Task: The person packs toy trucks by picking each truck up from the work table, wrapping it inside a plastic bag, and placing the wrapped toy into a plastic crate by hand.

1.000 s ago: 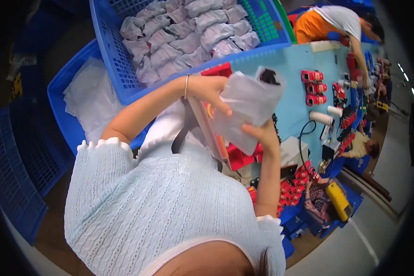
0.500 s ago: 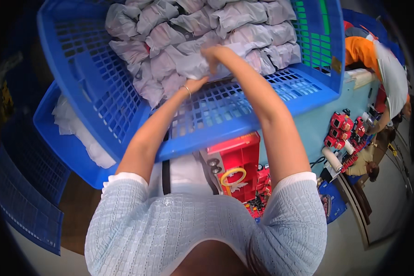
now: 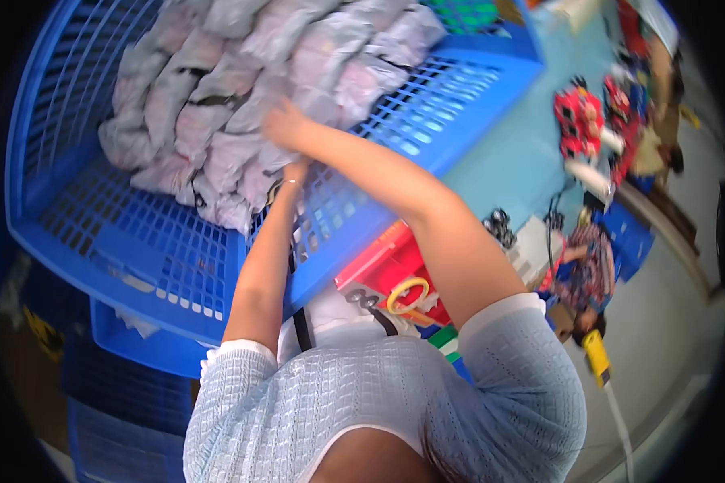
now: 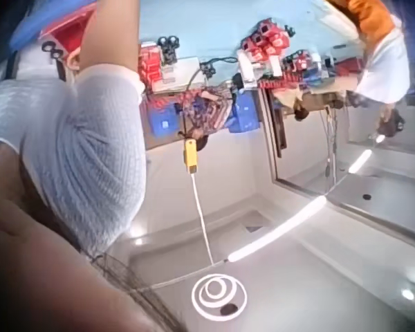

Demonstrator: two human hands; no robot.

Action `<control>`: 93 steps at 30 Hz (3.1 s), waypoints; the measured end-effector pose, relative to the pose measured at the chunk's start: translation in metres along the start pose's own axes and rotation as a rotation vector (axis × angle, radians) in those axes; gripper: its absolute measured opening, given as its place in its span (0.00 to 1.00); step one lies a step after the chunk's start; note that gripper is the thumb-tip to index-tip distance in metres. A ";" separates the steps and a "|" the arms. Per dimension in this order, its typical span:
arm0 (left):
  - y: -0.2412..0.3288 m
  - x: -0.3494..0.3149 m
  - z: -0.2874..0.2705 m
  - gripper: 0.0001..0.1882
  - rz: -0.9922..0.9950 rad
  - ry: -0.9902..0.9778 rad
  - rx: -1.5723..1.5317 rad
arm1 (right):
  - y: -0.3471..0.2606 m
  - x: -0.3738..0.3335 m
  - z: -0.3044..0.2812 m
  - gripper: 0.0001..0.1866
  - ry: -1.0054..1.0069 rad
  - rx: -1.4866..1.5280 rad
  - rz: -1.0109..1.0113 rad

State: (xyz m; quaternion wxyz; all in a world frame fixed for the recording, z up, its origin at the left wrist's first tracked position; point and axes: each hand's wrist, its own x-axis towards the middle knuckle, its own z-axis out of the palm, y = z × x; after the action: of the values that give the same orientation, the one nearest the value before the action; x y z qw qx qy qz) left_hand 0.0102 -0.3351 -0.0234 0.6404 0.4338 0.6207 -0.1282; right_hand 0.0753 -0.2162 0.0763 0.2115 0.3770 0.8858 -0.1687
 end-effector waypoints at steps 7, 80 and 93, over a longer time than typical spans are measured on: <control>0.036 -0.131 -0.048 0.24 0.034 -0.088 -0.677 | 0.057 -0.254 -0.136 0.29 1.038 0.467 0.689; 0.104 -0.772 0.375 0.45 2.185 -0.614 -0.228 | -0.443 -0.771 -0.134 0.21 3.208 1.355 0.209; 0.181 -0.728 0.287 0.14 1.413 -1.000 -0.058 | -0.435 -0.745 -0.167 0.23 1.739 -0.249 1.273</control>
State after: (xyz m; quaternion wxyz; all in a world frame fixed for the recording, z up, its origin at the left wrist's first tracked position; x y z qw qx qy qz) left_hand 0.1903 -0.7054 0.6663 0.7784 0.5943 -0.1458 0.1400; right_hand 0.1790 -0.8706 0.6533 -0.4032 0.7337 0.3852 0.3882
